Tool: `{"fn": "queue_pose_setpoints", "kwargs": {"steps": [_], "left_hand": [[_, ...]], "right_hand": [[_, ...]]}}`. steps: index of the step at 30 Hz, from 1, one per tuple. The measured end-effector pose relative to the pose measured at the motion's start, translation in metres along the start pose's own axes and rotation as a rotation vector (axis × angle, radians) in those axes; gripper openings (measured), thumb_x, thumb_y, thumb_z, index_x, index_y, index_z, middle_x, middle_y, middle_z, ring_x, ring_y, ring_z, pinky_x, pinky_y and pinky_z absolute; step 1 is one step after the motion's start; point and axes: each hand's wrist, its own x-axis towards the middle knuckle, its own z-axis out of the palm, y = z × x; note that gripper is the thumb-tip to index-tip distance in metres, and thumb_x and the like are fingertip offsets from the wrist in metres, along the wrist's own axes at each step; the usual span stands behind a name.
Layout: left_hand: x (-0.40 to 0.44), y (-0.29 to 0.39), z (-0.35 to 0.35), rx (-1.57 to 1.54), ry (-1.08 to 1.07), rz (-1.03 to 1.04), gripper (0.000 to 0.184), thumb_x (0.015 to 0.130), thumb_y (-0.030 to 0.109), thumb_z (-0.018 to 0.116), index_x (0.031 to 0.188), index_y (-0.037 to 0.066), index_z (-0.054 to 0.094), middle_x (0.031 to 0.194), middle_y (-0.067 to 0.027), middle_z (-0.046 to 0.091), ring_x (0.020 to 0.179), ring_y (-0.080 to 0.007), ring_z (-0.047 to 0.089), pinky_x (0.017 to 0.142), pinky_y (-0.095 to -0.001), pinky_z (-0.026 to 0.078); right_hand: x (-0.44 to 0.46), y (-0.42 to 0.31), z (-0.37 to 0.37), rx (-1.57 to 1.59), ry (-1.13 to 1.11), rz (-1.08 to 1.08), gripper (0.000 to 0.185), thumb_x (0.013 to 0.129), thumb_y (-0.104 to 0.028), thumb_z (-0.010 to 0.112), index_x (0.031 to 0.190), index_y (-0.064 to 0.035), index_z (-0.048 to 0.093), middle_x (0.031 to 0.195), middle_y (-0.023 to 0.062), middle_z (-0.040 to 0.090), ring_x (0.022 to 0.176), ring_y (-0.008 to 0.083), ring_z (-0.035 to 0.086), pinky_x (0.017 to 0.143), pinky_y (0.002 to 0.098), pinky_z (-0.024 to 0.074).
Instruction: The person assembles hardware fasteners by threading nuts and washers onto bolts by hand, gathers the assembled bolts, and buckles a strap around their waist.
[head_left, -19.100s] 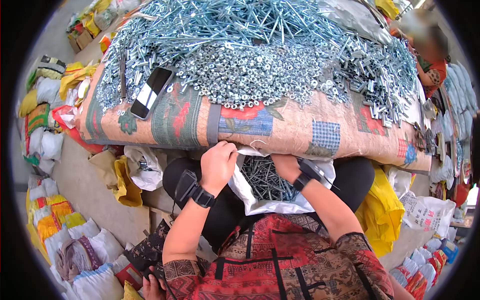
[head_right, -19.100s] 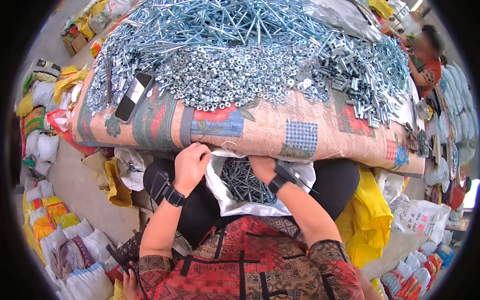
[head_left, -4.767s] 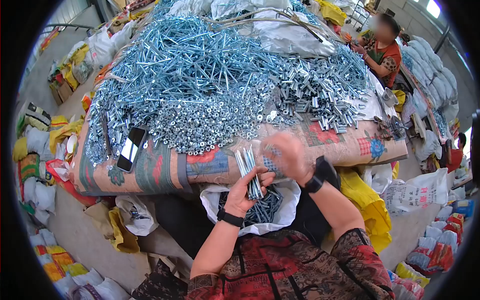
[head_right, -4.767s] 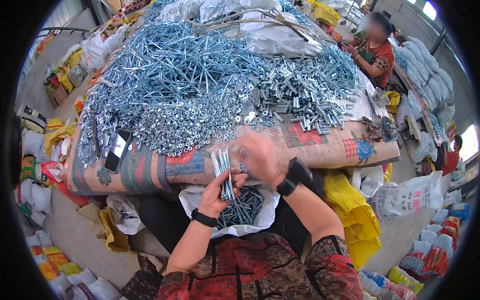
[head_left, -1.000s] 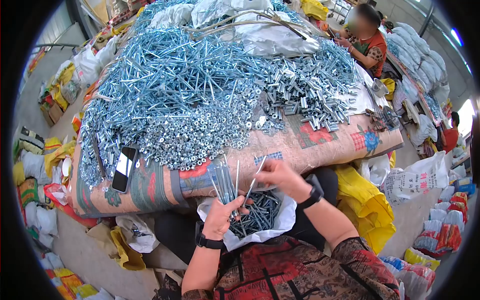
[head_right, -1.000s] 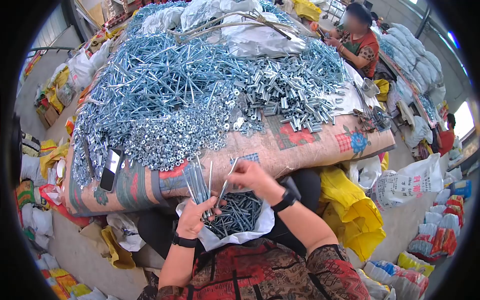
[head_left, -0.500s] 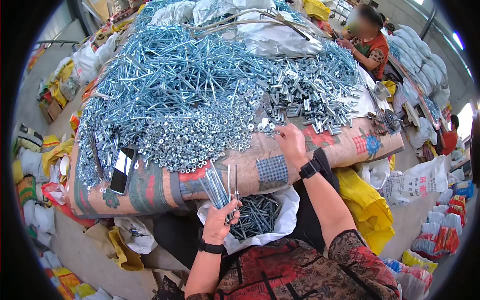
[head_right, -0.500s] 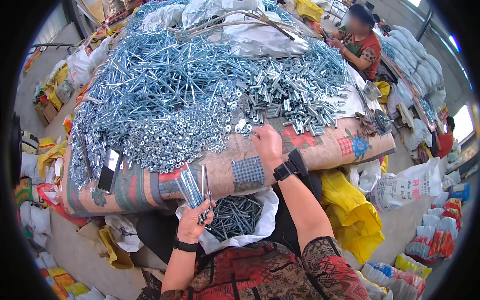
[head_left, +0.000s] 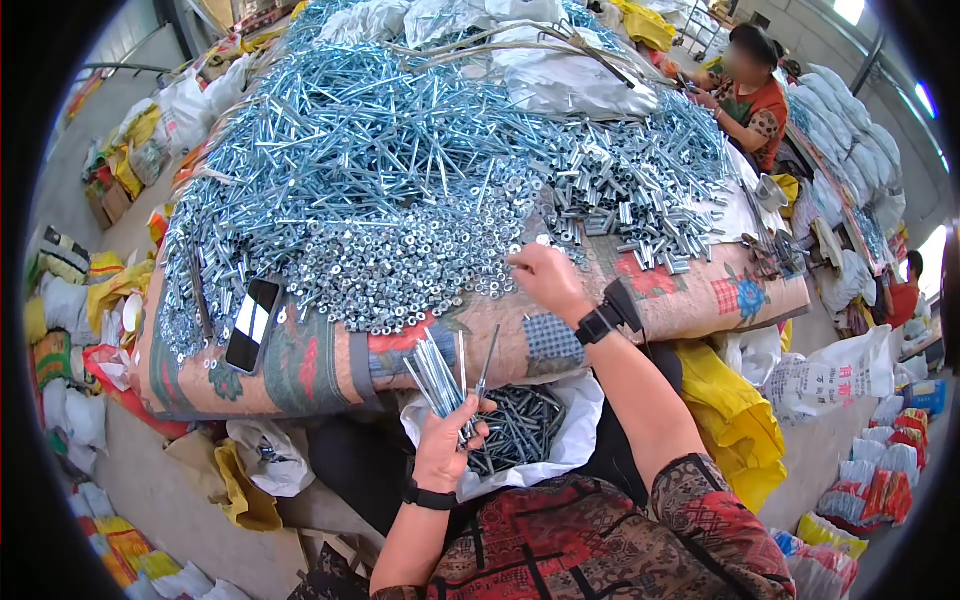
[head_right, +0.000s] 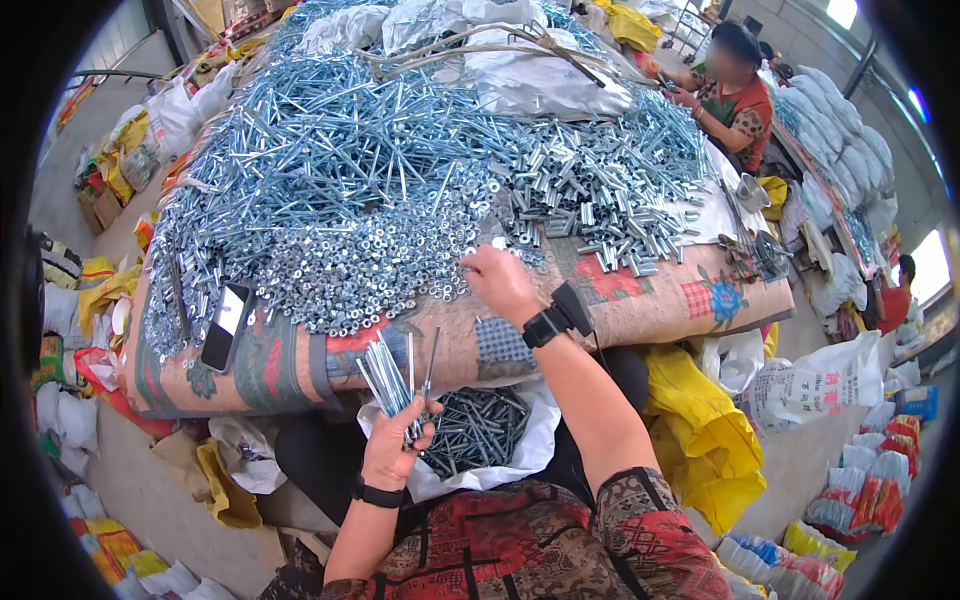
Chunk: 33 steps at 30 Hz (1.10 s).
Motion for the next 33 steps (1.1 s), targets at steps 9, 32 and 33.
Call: {"fn": "queue_pose_setpoints", "kwargs": {"steps": [9, 32, 33], "left_hand": [[-0.007, -0.003, -0.003, 0.056, 0.008, 0.079, 0.013, 0.091, 0.017, 0.064, 0.096, 0.006, 0.060, 0.081, -0.0068, 0.064, 0.055, -0.0099, 0.055, 0.043, -0.0219, 0.035], [-0.011, 0.009, 0.040, 0.078, -0.038, -0.023, 0.015, 0.091, 0.017, 0.061, 0.098, 0.005, 0.056, 0.081, -0.0074, 0.063, 0.051, -0.0105, 0.048, 0.041, -0.0210, 0.032], [-0.011, 0.013, 0.044, 0.080, -0.063, -0.027, 0.014, 0.091, 0.017, 0.061, 0.098, 0.005, 0.056, 0.081, -0.0072, 0.062, 0.051, -0.0107, 0.048, 0.040, -0.0209, 0.032]], "right_hand": [[-0.004, 0.000, 0.004, -0.359, -0.009, -0.007, 0.017, 0.076, -0.015, 0.067, 0.086, -0.0029, 0.059, 0.081, 0.0143, 0.062, 0.076, 0.0355, 0.061, 0.068, 0.0440, 0.0489], [-0.069, -0.090, -0.048, -0.251, 0.215, -0.622, 0.029, 0.070, 0.005, 0.061, 0.097, -0.0045, 0.068, 0.087, 0.0113, 0.069, 0.074, 0.0287, 0.065, 0.065, 0.0348, 0.0498], [-0.067, -0.090, -0.055, -0.203, 0.171, -0.555, 0.028, 0.073, 0.004, 0.062, 0.099, -0.0053, 0.068, 0.087, 0.0108, 0.069, 0.076, 0.0278, 0.065, 0.066, 0.0341, 0.0498]]}}
